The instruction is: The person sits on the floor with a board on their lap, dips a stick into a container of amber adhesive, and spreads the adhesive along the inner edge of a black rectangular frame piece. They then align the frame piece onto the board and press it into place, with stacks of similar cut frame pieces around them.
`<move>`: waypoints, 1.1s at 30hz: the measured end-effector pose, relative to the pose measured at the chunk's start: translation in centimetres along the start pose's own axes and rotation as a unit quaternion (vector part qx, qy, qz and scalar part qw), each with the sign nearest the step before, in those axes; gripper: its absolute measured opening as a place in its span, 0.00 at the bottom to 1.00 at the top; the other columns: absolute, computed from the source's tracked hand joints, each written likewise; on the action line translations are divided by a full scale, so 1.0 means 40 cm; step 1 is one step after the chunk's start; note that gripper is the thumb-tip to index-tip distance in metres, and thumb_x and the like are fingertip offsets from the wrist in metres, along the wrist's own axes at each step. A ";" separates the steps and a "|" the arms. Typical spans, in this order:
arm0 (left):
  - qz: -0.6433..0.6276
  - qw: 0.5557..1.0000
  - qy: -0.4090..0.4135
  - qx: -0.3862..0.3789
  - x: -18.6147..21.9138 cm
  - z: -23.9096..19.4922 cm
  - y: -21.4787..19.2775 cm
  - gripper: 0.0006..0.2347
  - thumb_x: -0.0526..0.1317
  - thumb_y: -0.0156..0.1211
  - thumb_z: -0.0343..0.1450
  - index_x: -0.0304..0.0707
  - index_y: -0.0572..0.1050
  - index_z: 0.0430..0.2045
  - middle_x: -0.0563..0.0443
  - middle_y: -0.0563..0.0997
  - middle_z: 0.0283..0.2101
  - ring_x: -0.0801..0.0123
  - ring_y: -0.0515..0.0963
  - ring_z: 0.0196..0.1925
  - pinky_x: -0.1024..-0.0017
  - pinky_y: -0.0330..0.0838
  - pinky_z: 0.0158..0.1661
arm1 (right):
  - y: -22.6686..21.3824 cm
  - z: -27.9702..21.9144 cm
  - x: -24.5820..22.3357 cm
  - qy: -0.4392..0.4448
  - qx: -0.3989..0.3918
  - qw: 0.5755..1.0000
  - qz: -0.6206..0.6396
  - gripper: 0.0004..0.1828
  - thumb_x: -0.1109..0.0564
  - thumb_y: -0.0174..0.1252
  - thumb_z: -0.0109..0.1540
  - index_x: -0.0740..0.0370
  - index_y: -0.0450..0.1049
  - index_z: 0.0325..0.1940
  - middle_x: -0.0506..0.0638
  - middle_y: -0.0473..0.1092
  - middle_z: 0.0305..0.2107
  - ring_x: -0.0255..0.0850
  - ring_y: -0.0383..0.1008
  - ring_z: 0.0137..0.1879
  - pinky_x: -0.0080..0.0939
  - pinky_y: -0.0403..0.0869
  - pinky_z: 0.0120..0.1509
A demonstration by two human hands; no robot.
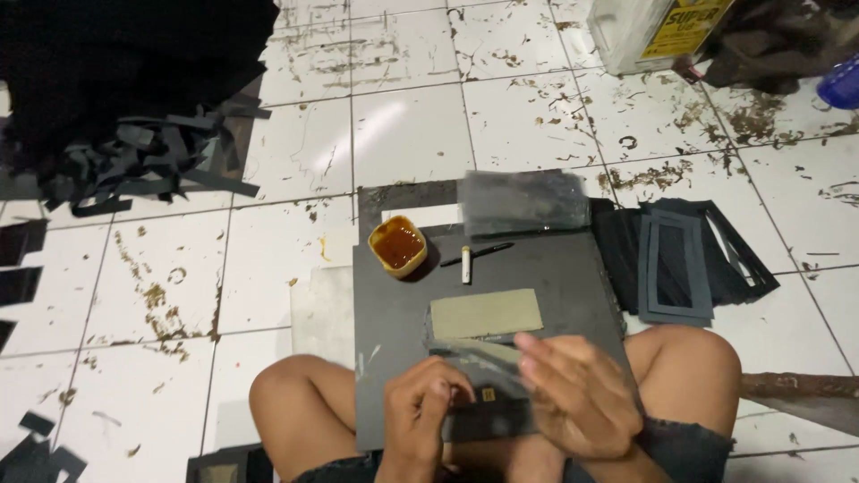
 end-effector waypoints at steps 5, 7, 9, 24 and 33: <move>-0.205 0.975 -0.083 0.001 -0.011 -0.120 -0.025 0.23 0.54 0.44 0.75 0.28 0.74 0.25 0.47 0.76 0.24 0.71 0.68 0.25 0.74 0.65 0.28 | 0.022 0.030 -0.193 0.060 -0.001 0.976 0.209 0.07 0.57 0.62 0.59 0.63 0.78 0.37 0.58 0.81 0.36 0.48 0.85 0.45 0.51 0.84 0.54; -0.258 0.954 -0.152 0.031 -0.022 -0.161 -0.044 0.18 0.48 0.48 0.75 0.29 0.72 0.25 0.45 0.76 0.23 0.72 0.68 0.23 0.75 0.66 0.24 | 0.027 0.014 -0.228 0.078 -0.016 0.957 0.279 0.09 0.57 0.60 0.61 0.67 0.78 0.36 0.62 0.80 0.37 0.52 0.85 0.47 0.57 0.83 0.58; -0.217 0.961 -0.167 0.042 -0.038 -0.171 -0.058 0.15 0.43 0.46 0.76 0.33 0.74 0.23 0.52 0.73 0.26 0.74 0.65 0.29 0.75 0.59 0.33 | 0.031 -0.007 -0.236 0.116 -0.077 0.928 0.345 0.13 0.55 0.60 0.60 0.68 0.79 0.41 0.65 0.78 0.46 0.56 0.82 0.53 0.56 0.80 0.62; -0.155 0.980 -0.106 -0.063 0.049 -0.184 -0.087 0.14 0.38 0.47 0.76 0.30 0.74 0.21 0.49 0.77 0.26 0.72 0.70 0.28 0.76 0.65 0.34 | 0.007 -0.001 -0.274 0.420 -0.149 0.778 0.442 0.12 0.67 0.53 0.63 0.77 0.77 0.46 0.62 0.76 0.49 0.44 0.82 0.38 0.38 0.84 0.45; -0.211 0.971 -0.087 -0.073 0.084 -0.178 -0.089 0.13 0.38 0.43 0.76 0.29 0.74 0.27 0.48 0.76 0.30 0.71 0.70 0.32 0.75 0.65 0.37 | -0.005 0.009 -0.280 0.419 -0.143 0.776 0.449 0.14 0.65 0.52 0.64 0.78 0.76 0.49 0.61 0.75 0.53 0.44 0.81 0.43 0.39 0.82 0.50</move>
Point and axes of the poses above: each hand's wrist, its own z-axis towards the middle knuckle, its own y-axis out of the palm, x = y × z, the point moved 1 cm from there along z, towards the middle knuckle
